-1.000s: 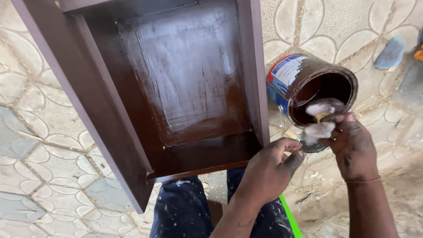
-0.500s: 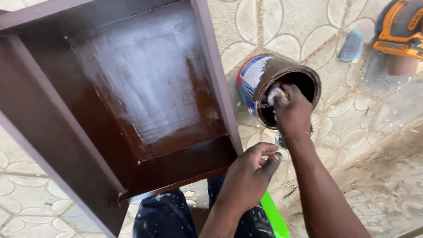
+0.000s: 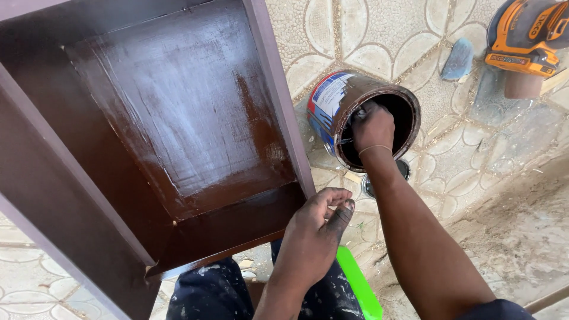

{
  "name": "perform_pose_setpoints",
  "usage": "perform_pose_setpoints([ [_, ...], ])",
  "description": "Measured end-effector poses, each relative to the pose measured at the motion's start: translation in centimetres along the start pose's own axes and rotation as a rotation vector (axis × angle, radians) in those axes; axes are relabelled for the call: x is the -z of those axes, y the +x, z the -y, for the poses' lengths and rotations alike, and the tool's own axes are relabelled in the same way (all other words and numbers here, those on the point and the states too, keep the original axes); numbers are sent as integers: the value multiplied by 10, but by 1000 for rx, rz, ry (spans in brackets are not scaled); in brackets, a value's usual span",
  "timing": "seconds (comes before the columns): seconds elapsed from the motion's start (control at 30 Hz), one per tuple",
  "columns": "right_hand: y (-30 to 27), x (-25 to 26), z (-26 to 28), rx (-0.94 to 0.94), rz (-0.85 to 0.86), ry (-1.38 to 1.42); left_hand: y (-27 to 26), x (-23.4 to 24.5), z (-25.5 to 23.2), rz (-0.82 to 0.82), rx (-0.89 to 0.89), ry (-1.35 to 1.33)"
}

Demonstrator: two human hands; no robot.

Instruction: Applying wood stain to the interior of a wooden drawer using a cloth

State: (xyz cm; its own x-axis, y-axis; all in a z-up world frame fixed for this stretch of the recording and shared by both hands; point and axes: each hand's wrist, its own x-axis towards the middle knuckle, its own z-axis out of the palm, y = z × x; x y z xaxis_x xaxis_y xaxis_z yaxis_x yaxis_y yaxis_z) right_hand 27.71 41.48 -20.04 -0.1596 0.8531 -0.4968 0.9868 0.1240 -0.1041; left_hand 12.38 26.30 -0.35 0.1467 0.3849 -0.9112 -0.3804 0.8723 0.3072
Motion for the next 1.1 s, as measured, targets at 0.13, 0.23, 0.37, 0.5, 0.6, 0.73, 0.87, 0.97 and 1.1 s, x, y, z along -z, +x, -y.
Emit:
perform_pose_setpoints([
  [0.13, 1, 4, -6, -60, 83, 99, 0, 8, 9, -82, -27, -64],
  [0.23, -1, 31, 2, -224, 199, 449, 2, 20, 13, -207, 8, -170],
  [0.37, 2, 45, -40, -491, 518, 1257, -1, 34, 18, -347, 69, -405],
  [0.5, 2, 40, -67, -484, 635, 1378, -6, 41, 22, -346, 105, -461],
  [0.6, 8, 32, -78, -496, 627, 1297, -10, 45, 27, -332, 125, -434],
  [0.73, 12, 25, -60, -397, 827, 1281, -15, 51, 37, -345, 99, -460],
  [0.87, 14, 40, -42, -387, 1102, 1245, -21, 57, 43, -339, 102, -438],
  [0.97, 11, 56, -49, -468, 1200, 1443, -24, 58, 49, -327, 110, -426],
  [1.1, 6, 43, -58, -446, 774, 1103, -31, 64, 54, -320, 99, -444],
])
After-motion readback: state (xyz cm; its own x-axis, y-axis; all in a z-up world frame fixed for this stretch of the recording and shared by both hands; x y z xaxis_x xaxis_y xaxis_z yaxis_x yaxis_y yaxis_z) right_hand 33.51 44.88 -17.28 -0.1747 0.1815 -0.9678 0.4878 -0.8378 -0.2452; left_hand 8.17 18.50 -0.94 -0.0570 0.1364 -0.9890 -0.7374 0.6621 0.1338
